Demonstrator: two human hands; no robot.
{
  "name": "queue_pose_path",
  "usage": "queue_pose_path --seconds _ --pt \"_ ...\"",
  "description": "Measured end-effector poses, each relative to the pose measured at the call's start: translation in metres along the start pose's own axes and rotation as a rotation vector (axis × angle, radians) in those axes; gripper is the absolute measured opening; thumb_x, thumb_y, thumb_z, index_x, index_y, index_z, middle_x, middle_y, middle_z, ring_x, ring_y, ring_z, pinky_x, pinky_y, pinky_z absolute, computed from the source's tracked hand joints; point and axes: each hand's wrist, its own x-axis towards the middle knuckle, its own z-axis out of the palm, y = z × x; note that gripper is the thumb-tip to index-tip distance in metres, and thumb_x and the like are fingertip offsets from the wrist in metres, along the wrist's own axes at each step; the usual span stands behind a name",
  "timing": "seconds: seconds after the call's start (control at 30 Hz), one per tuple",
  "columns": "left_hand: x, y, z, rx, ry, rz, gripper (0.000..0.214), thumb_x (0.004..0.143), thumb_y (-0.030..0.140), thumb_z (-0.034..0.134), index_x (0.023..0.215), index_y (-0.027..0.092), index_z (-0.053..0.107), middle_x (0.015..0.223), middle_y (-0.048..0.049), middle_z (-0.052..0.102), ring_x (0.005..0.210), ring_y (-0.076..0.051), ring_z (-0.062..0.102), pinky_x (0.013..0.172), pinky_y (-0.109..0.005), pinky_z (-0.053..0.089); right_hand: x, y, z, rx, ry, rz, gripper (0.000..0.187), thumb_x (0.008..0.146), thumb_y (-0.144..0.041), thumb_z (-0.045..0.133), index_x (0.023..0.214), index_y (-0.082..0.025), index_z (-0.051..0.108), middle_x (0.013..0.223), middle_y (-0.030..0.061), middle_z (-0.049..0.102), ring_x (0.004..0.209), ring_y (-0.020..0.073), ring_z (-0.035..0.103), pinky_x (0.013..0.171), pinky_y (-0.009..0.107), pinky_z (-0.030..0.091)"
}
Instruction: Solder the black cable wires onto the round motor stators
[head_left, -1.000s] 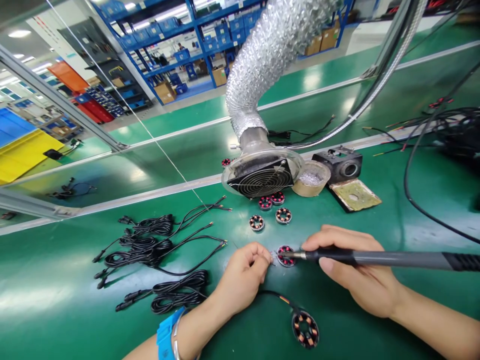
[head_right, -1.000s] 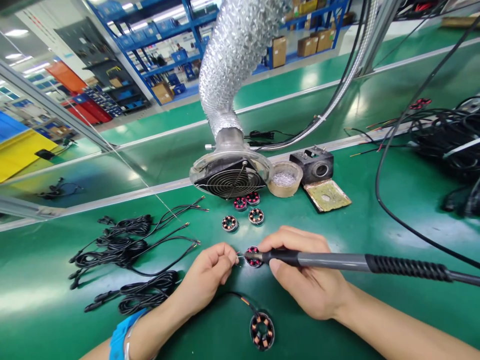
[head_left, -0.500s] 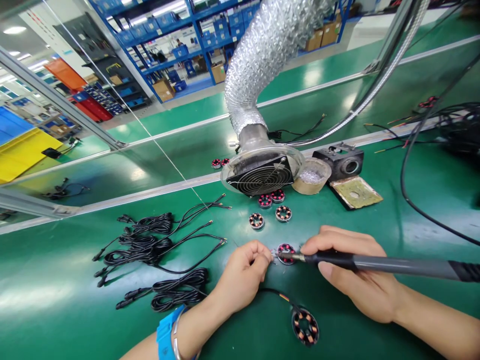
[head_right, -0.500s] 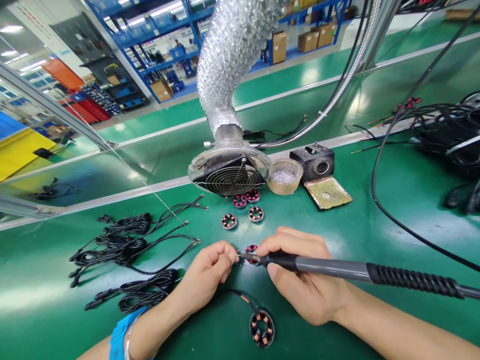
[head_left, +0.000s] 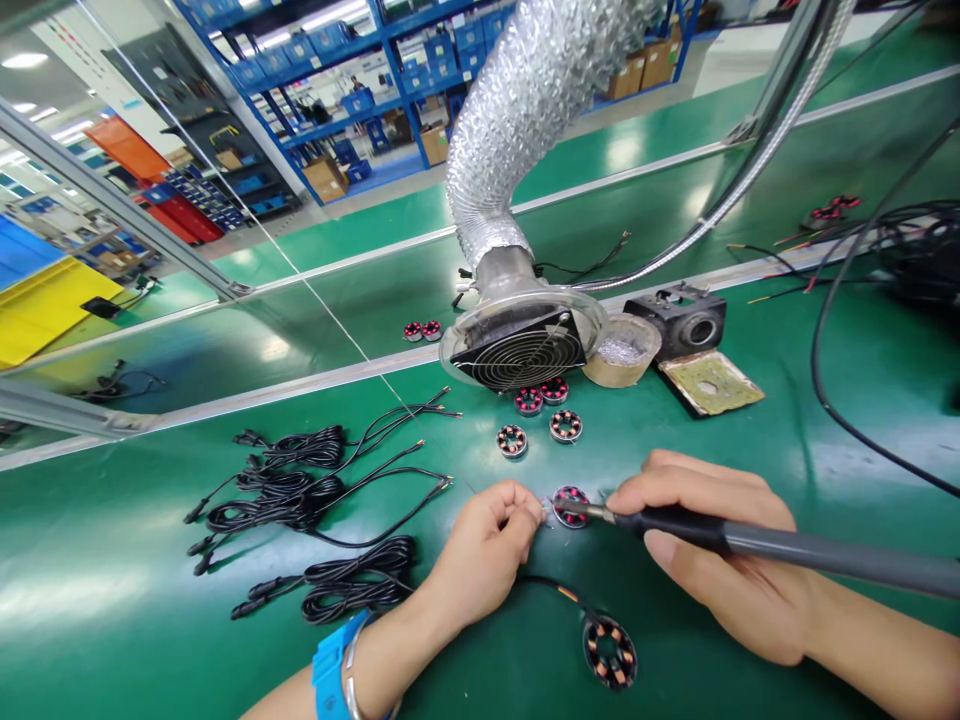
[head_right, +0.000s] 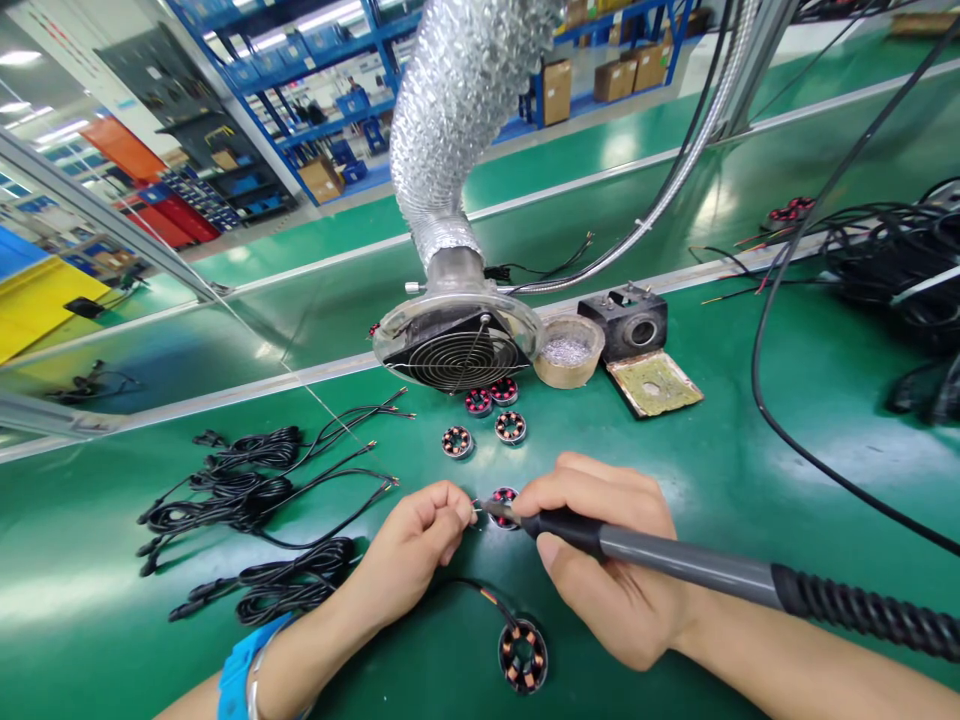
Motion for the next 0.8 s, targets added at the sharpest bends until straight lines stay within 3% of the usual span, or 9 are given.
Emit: queue_pose_path --seconds 0.23,0.33,0.47,0.6,0.7,0.8 --pt "0.0 0.001 0.0 0.01 -0.003 0.012 0.025 0.091 0.039 0.05 0.076 0.018 0.05 0.054 0.0073 0.04 0.051 -0.009 0.032 0.051 -0.023 0.025 -0.002 0.003 0.002 -0.074 0.053 -0.053 0.029 0.089 -0.018 0.052 0.115 -0.025 0.062 0.083 0.0049 0.067 0.065 0.0183 0.061 0.055 0.032 0.048" --pt "0.0 0.002 -0.001 0.003 -0.018 0.026 0.025 0.091 0.038 0.049 0.077 0.018 0.05 0.053 0.0072 0.041 0.051 -0.009 0.032 0.051 -0.023 0.024 0.0 0.008 0.01 -0.153 0.069 -0.071 0.037 0.092 -0.014 0.053 0.127 -0.026 0.057 0.088 0.0029 0.071 0.066 0.0156 0.065 0.058 0.027 0.052" --pt "0.001 0.0 -0.003 0.013 -0.059 0.04 0.027 0.091 0.04 0.047 0.074 0.019 0.048 0.053 0.0066 0.042 0.051 -0.01 0.032 0.051 -0.023 0.025 0.002 0.018 0.029 -0.187 -0.021 -0.161 0.033 0.092 -0.008 0.053 0.12 -0.025 0.06 0.089 0.0021 0.072 0.067 0.0134 0.066 0.063 0.024 0.053" --pt "-0.001 -0.002 -0.006 0.052 -0.115 0.078 0.031 0.095 0.042 0.043 0.074 0.02 0.046 0.057 0.0054 0.044 0.054 -0.011 0.034 0.054 -0.024 0.028 0.002 0.028 0.042 -0.275 -0.08 -0.282 0.031 0.091 -0.006 0.048 0.114 -0.023 0.061 0.071 -0.0005 0.061 0.059 0.013 0.056 0.056 0.024 0.044" --pt "-0.006 0.005 -0.009 0.21 -0.127 0.153 0.031 0.099 0.04 0.039 0.078 0.02 0.047 0.066 0.0031 0.048 0.061 -0.012 0.039 0.059 -0.025 0.031 0.002 0.029 0.043 -0.306 -0.06 -0.318 0.029 0.089 -0.005 0.049 0.11 -0.022 0.06 0.065 -0.0023 0.053 0.056 0.013 0.049 0.052 0.025 0.038" --pt "-0.01 0.013 -0.011 0.413 -0.087 0.233 0.025 0.1 0.035 0.038 0.083 0.02 0.049 0.073 0.0024 0.049 0.068 -0.014 0.042 0.064 -0.026 0.031 0.001 0.026 0.04 -0.277 -0.07 -0.292 0.031 0.086 -0.004 0.052 0.111 -0.021 0.059 0.07 -0.0006 0.057 0.058 0.0135 0.051 0.054 0.025 0.04"
